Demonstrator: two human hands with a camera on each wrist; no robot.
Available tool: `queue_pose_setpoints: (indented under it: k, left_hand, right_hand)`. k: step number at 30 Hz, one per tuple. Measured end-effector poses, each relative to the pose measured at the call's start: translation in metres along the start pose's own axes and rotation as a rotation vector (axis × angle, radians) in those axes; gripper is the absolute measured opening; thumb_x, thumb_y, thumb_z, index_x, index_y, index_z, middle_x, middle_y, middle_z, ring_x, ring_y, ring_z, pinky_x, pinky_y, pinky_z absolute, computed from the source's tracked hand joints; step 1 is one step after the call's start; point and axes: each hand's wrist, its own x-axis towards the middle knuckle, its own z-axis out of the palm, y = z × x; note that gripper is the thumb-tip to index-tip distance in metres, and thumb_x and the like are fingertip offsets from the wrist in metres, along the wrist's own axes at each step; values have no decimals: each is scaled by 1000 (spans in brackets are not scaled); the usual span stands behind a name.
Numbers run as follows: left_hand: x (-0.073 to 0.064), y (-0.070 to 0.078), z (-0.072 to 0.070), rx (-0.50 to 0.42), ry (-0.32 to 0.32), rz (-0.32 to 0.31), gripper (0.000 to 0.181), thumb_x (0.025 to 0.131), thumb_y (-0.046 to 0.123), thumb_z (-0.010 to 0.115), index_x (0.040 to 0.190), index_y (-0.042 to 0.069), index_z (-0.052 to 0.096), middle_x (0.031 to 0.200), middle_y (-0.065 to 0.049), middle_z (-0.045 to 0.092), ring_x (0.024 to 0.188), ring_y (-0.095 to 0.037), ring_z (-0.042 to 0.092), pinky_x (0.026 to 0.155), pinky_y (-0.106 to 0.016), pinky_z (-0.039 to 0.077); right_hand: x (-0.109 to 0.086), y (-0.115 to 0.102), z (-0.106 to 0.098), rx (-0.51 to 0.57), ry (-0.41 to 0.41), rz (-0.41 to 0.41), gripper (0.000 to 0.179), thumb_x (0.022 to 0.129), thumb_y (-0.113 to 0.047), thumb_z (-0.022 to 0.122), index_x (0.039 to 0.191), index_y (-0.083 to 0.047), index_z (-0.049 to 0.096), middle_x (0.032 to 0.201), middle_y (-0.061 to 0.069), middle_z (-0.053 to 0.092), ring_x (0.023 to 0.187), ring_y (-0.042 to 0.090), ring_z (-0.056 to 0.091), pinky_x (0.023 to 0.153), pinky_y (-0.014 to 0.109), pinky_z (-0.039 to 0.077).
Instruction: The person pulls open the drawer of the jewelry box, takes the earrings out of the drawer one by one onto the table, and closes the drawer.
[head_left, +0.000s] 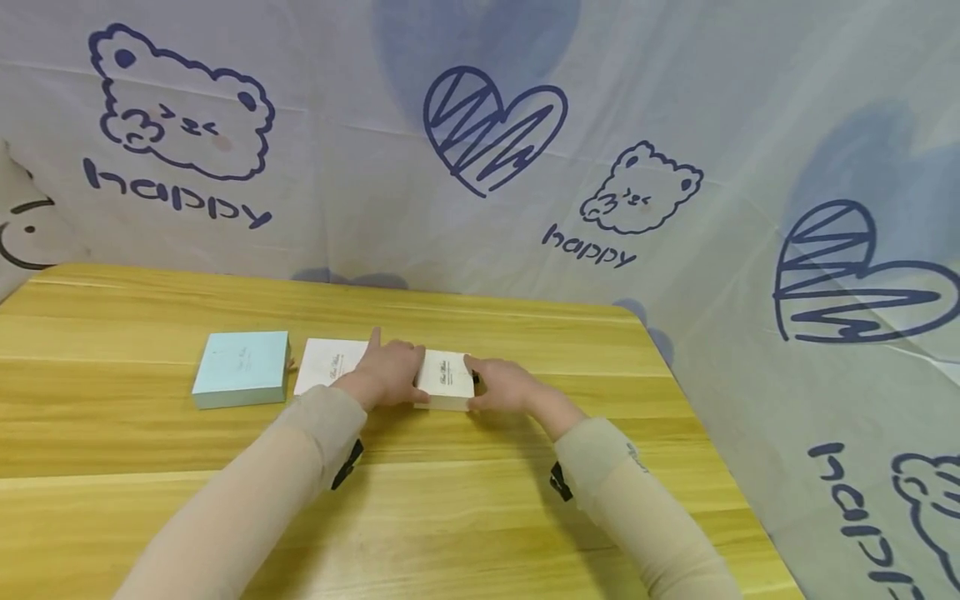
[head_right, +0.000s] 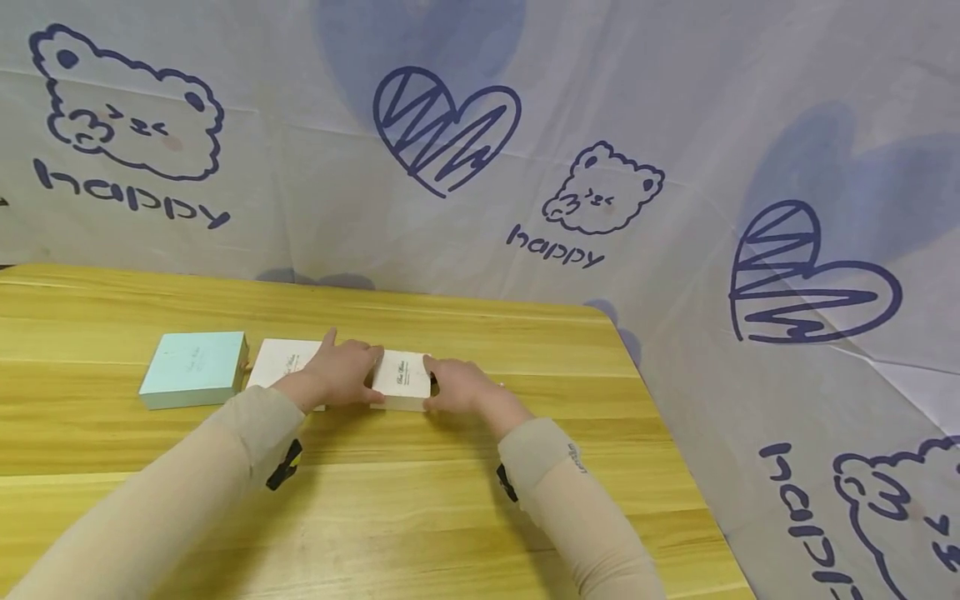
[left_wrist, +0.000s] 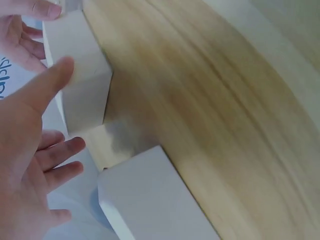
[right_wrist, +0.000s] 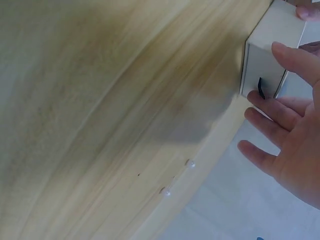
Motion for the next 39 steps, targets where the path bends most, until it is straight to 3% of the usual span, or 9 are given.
queue_pose_setpoints:
  k: [5,10,13,20,28,39]
  left_hand:
    - [5,3,3,57,52,5,46,84,45,66,111,8,62,121,-11,63,115,-32,56,111,-64,15]
    - [7,4,6,73,64,11,52,86,41,63,125,7,57,133,-12,55,125,-31,49,113,-62,13]
    - [9,2,9,83,82,11,50,88,40,62,125,8,56,135,-11,52,128,-30,47,113,-62,13]
    - [11,-1,9,93,147,36,31,86,36,65,105,11,65,130,-9,57,125,-28,50,113,-61,11]
    - [13,1,9,87,190,28,21,84,29,69,97,13,68,123,-7,63,123,-27,51,114,-59,13]
    - [21,3,8,83,197,-8,25,82,28,72,100,11,65,111,-7,67,113,-25,57,114,-57,17]
  right_hand:
    - [2,3,2,-87,55,24,74,87,-31,65,146,-5,29,145,14,41,131,28,44,107,42,38]
    - [3,4,3,-198,113,1,65,90,-32,62,144,-7,36,149,13,35,139,29,31,108,52,34]
    - [3,3,3,-229,134,-13,62,91,-30,60,144,-6,37,151,11,33,139,28,30,108,53,33]
    - [7,4,6,-286,182,-7,59,92,-27,59,144,-10,37,150,7,35,137,26,35,107,51,35]
    - [9,-2,7,-372,293,-57,41,86,-22,67,125,-11,58,129,6,58,120,25,51,97,45,46]
    - [17,-4,6,-329,345,-43,21,83,-16,70,102,-9,62,98,4,60,94,21,54,78,34,49]
